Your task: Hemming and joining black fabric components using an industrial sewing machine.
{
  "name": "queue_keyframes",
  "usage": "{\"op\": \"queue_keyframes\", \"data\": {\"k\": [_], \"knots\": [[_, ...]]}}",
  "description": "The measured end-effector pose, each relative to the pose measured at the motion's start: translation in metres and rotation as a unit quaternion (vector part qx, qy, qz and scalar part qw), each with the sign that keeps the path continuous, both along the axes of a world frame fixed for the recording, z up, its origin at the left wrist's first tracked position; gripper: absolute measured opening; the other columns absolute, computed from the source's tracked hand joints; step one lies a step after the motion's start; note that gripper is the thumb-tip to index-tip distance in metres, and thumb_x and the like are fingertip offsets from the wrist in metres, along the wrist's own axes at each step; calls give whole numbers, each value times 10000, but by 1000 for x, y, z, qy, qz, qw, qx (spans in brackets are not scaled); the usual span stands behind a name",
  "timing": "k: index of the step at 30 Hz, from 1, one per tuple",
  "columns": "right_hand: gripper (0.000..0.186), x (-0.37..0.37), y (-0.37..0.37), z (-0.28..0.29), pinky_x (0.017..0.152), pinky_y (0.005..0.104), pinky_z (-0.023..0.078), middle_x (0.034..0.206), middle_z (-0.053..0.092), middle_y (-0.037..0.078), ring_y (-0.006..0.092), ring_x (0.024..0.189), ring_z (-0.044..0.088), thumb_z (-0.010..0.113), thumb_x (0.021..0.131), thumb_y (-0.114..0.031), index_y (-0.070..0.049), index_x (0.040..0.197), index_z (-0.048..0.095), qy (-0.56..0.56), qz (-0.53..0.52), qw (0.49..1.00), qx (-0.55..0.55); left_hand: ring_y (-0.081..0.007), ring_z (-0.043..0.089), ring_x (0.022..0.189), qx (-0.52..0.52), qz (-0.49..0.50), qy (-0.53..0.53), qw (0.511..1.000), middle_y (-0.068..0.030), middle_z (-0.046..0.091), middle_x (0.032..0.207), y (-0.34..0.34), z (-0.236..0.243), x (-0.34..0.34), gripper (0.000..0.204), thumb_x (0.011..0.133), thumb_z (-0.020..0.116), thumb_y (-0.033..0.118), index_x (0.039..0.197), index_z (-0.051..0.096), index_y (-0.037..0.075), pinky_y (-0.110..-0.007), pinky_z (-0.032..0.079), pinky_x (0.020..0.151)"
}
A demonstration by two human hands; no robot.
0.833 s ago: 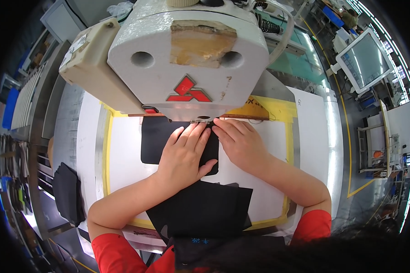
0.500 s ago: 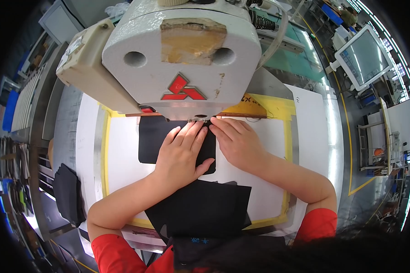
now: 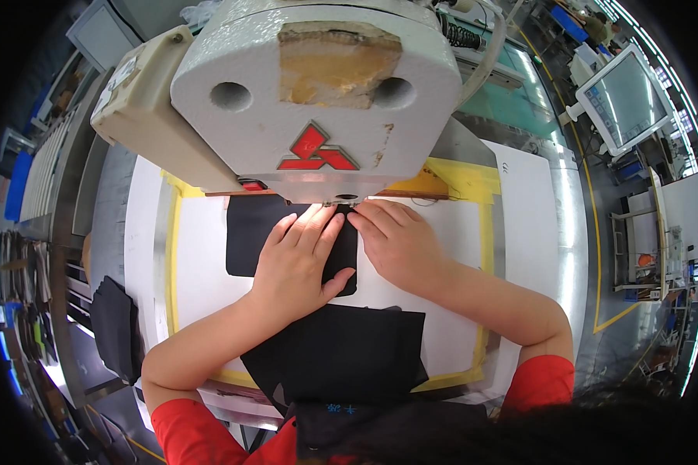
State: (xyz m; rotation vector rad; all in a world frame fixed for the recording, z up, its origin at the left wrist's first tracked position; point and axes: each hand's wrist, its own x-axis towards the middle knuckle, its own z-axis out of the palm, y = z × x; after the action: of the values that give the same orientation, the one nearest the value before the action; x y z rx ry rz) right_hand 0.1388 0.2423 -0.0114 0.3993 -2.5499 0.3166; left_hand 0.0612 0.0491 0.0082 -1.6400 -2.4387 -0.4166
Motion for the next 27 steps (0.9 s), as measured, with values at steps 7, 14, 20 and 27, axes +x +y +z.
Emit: {"op": "queue_keyframes", "data": {"k": [7,14,20,27], "knots": [[210,-3,0,-4,924,352,452,1124,618,97,226,1059,583,612,805,-91,-11,997,644,13,8,1000,-3,-292,497,1200,0,-2,-19,1000,-154,484,1368,0,5,-1,710,749,732,324,1338,480,19,-428,359,1045],[201,-2,-2,7,855,374,490,1086,630,56,226,946,621,711,721,-58,-54,917,670,15,73,996,-53,-307,490,1223,22,0,-35,999,-148,494,1356,-5,8,-3,616,791,696,252,1321,491,16,-426,366,1048],[272,16,-34,30,964,377,444,1144,635,106,255,1091,593,675,785,-151,-21,1024,654,-102,133,985,-41,-314,561,1151,78,-33,-85,993,-156,555,1274,-16,11,-21,383,809,591,-8,1191,578,16,-423,432,999],[360,5,-82,44,881,356,509,1182,599,222,307,1022,635,571,819,-89,63,1146,583,-133,38,929,344,-301,592,1106,113,-16,-75,991,-121,607,1209,-31,15,-22,326,775,615,2,1099,619,36,-426,453,970]]}}
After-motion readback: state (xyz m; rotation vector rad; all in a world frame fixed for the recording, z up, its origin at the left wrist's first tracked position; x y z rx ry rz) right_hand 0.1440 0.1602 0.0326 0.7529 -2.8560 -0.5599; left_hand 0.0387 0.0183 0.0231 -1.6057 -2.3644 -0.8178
